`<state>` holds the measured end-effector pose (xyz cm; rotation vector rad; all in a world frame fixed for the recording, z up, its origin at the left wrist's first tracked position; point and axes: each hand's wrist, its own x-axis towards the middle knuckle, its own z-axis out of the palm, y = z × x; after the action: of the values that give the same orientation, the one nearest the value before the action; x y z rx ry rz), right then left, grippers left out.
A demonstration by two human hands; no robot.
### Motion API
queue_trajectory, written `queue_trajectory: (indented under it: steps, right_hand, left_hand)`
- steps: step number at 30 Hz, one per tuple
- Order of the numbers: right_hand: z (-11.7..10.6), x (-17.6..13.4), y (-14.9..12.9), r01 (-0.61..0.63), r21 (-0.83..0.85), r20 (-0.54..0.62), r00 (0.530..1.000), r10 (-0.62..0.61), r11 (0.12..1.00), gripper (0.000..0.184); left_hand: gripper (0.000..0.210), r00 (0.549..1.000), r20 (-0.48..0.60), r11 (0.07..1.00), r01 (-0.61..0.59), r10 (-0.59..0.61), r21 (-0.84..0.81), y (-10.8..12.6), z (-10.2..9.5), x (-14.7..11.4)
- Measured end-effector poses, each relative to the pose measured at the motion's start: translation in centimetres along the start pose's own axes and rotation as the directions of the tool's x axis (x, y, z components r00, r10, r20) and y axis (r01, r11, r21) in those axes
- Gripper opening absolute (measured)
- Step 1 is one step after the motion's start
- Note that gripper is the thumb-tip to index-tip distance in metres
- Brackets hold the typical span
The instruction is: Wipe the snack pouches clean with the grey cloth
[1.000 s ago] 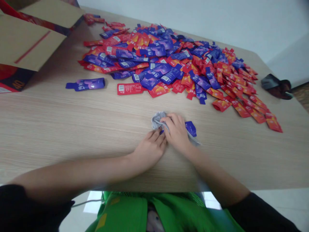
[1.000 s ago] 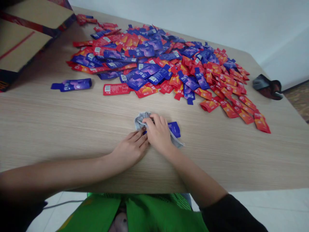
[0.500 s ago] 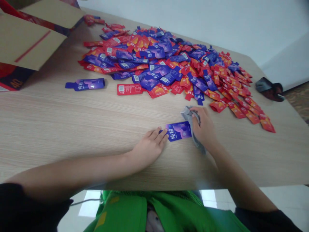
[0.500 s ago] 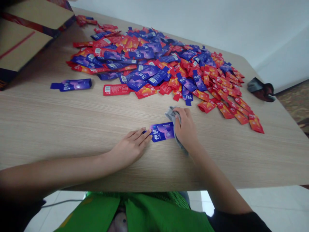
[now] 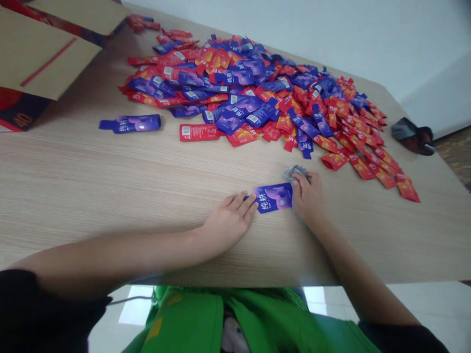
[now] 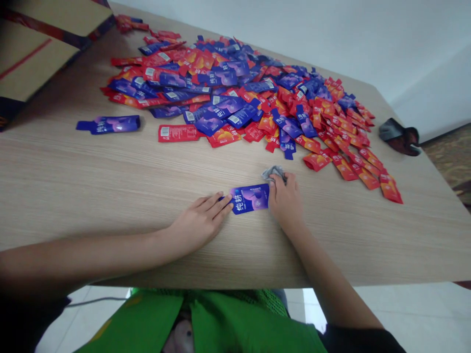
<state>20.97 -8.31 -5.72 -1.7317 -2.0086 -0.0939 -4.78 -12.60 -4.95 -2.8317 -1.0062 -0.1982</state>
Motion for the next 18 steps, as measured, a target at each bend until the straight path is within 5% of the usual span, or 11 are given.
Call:
queue_trajectory:
  steps: [6, 9, 13, 18]
  right_hand:
    - [-0.5, 0.9, -6.0, 0.061, 0.269, -0.140, 0.990, -0.023, 0.961, 0.029]
    - [0.1, 0.8, -8.5, 0.128, 0.271, 0.010, 0.991, -0.136, 0.954, 0.043]
    - [0.6, -0.2, -7.0, 0.207, 0.195, 0.269, 0.929, -0.255, 0.959, 0.060]
    - [0.1, 0.1, -2.3, 0.140, 0.105, 0.175, 0.972, -0.156, 0.985, 0.040]
  left_hand:
    - [0.038, 1.000, -0.020, 1.000, -0.003, 0.003, 0.014, 0.1, 0.0, 0.0]
    - [0.034, 1.000, -0.017, 1.000, -0.008, 0.008, 0.012, 0.0, -0.1, 0.0]
    - [0.036, 1.000, -0.010, 1.000, -0.009, 0.008, -0.018, -0.2, -0.3, 0.1]
    - [0.042, 1.000, 0.019, 0.999, 0.006, -0.005, -0.033, -0.2, -0.3, 0.1]
